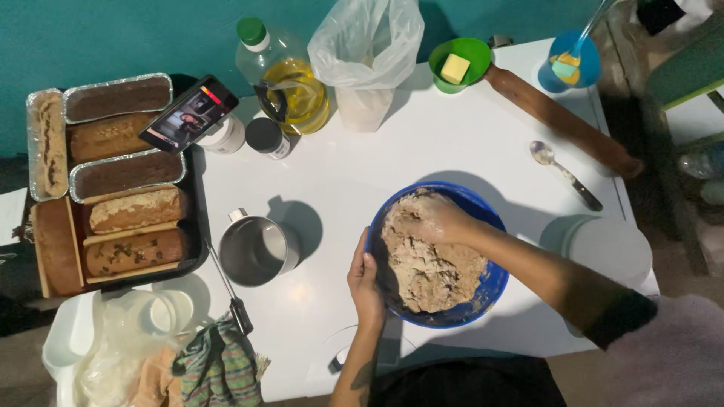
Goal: Mixing liquid into dry ingredients and kneading the mixture by hand in a bowl to form dough.
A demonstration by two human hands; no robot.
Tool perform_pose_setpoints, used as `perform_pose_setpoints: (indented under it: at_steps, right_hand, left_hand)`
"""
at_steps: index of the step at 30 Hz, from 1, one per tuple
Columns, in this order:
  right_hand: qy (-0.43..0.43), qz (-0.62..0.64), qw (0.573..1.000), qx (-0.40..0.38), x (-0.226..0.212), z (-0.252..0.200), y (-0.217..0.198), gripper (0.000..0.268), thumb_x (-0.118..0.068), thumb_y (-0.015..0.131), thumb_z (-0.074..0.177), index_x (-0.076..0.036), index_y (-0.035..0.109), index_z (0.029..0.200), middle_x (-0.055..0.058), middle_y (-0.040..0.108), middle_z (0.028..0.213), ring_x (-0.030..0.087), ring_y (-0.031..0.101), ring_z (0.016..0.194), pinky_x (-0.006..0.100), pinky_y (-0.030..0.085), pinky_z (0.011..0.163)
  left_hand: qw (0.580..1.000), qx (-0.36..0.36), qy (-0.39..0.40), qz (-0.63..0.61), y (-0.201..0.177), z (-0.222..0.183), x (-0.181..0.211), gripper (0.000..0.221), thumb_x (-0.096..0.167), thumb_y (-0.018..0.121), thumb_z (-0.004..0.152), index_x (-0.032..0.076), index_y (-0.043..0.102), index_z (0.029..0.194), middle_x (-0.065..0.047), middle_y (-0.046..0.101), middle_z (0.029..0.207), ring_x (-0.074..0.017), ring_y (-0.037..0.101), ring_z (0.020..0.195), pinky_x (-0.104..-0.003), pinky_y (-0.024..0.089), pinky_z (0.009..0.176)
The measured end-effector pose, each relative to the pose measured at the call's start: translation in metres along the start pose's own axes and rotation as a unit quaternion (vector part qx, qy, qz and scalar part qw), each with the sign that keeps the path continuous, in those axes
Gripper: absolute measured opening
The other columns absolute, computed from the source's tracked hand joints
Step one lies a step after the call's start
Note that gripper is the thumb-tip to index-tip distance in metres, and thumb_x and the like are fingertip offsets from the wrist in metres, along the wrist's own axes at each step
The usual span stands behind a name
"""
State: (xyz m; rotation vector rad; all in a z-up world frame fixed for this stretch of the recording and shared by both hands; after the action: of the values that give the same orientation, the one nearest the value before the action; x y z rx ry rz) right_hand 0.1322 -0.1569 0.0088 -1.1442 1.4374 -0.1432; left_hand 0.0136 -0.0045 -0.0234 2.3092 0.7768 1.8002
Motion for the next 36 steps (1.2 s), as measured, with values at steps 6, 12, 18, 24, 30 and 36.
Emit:
perform_pose_setpoints:
  at_steps: [6,12,18,24,30,36]
  right_hand:
    - [0.067,0.062,0.963,-0.253,-0.017,0.041,0.044,0.045,-0.05,0.076,0.075,-0.009,0.082,0.092,0.009,0.079,0.084,0.021,0.071,0.076,0.041,0.056,0.072]
    - [-0.024,0.054,0.929,-0.365,-0.007,0.045,0.104,0.045,-0.042,0.088,0.059,-0.008,0.079,0.087,0.005,0.077,0.082,0.017,0.07,0.07,0.038,0.057,0.068]
    - [-0.085,-0.025,0.906,-0.413,-0.029,-0.037,0.047,0.04,-0.019,0.075,0.062,-0.002,0.076,0.098,0.02,0.075,0.085,0.031,0.071,0.081,0.044,0.056,0.074]
    - [-0.103,-0.149,0.941,-0.284,-0.008,-0.096,0.041,0.052,-0.006,0.069,0.067,-0.017,0.071,0.118,0.009,0.049,0.147,0.035,0.056,0.123,0.056,0.036,0.106]
    - [-0.184,-0.308,0.92,-0.156,0.031,-0.067,0.097,0.056,-0.002,0.063,0.072,-0.016,0.07,0.125,0.013,0.033,0.163,0.032,0.054,0.131,0.067,0.032,0.1]
    - [-0.184,-0.299,0.929,-0.116,0.012,-0.036,0.092,0.018,-0.019,0.059,0.088,-0.013,0.075,0.093,0.014,0.048,0.157,0.034,0.057,0.128,0.052,0.051,0.087]
  left_hand:
    - [0.999,-0.017,-0.037,-0.011,-0.002,0.045,0.002,0.045,0.021,0.057,0.103,-0.001,0.059,0.142,-0.015,0.069,0.132,-0.0212,0.065,0.117,-0.035,0.051,0.104]
    - [0.99,-0.099,-0.076,0.062,0.008,0.085,0.009,0.036,0.014,0.058,0.103,0.0,0.067,0.135,-0.011,0.074,0.12,-0.0166,0.066,0.104,-0.03,0.054,0.095]
    - [0.97,-0.195,-0.084,0.115,0.023,0.098,0.009,0.034,0.014,0.059,0.104,0.004,0.069,0.135,-0.007,0.074,0.12,-0.0118,0.064,0.105,-0.026,0.05,0.097]
    - [0.972,-0.209,-0.076,0.079,0.018,0.098,-0.002,0.034,0.012,0.06,0.104,0.002,0.068,0.136,-0.007,0.074,0.122,-0.012,0.064,0.107,-0.026,0.049,0.1]
    - [0.977,-0.173,-0.079,0.092,0.03,0.089,0.012,0.035,0.011,0.059,0.103,0.002,0.067,0.136,-0.007,0.074,0.122,-0.0116,0.066,0.106,-0.026,0.051,0.098]
    - [0.98,-0.168,-0.09,0.056,0.023,0.089,0.001,0.037,0.012,0.059,0.104,0.0,0.066,0.138,-0.01,0.074,0.121,-0.0141,0.067,0.103,-0.028,0.054,0.095]
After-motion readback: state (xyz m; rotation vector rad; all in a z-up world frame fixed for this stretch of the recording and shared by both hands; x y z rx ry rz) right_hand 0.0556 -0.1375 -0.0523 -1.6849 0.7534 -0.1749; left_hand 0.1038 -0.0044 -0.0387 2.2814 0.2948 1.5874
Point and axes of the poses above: each hand's wrist, its own z-axis towards the middle knuckle, its own y-axis out of the palm, x = y × z, the point moved 7 cm from there along z, towards the middle knuckle
